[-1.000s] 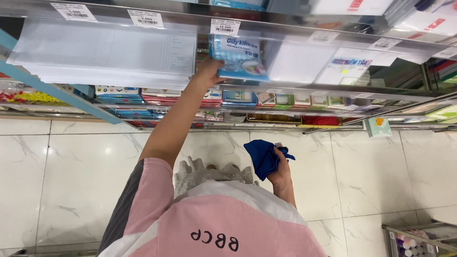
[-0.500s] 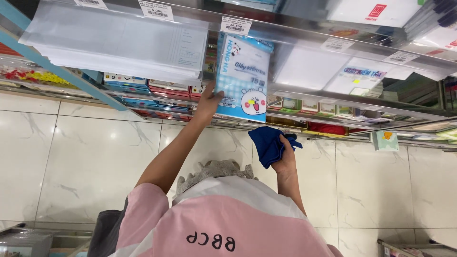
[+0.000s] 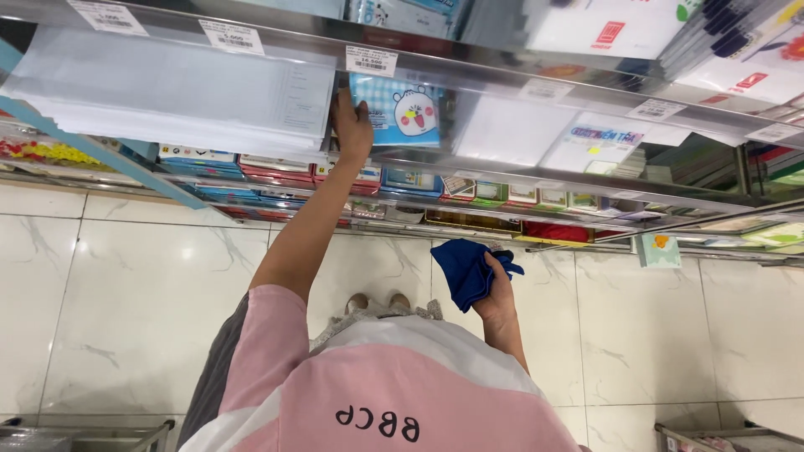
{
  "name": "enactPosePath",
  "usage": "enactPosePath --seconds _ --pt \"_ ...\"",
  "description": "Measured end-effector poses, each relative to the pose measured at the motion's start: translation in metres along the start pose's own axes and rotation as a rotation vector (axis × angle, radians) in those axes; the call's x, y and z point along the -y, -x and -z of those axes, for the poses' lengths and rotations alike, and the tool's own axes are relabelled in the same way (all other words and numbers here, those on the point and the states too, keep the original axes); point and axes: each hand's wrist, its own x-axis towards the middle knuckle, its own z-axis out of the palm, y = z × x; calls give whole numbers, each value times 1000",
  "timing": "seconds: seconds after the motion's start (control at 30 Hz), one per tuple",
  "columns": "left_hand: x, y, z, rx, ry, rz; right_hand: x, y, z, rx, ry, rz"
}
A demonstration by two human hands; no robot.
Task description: Dust and clean notebooks and paper products on library shelves.
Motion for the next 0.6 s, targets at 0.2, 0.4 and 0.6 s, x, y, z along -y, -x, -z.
enactPosePath --seconds 0.2,0.4,0.6 --pt "11 -11 -23 -145 -449 10 13 -5 34 -23 -40 0" --pt "24 -34 -16 -98 -423 35 19 -11 42 -18 -47 -41" --pt "50 -66 -26 47 -443 300 21 -24 31 6 -24 -56"
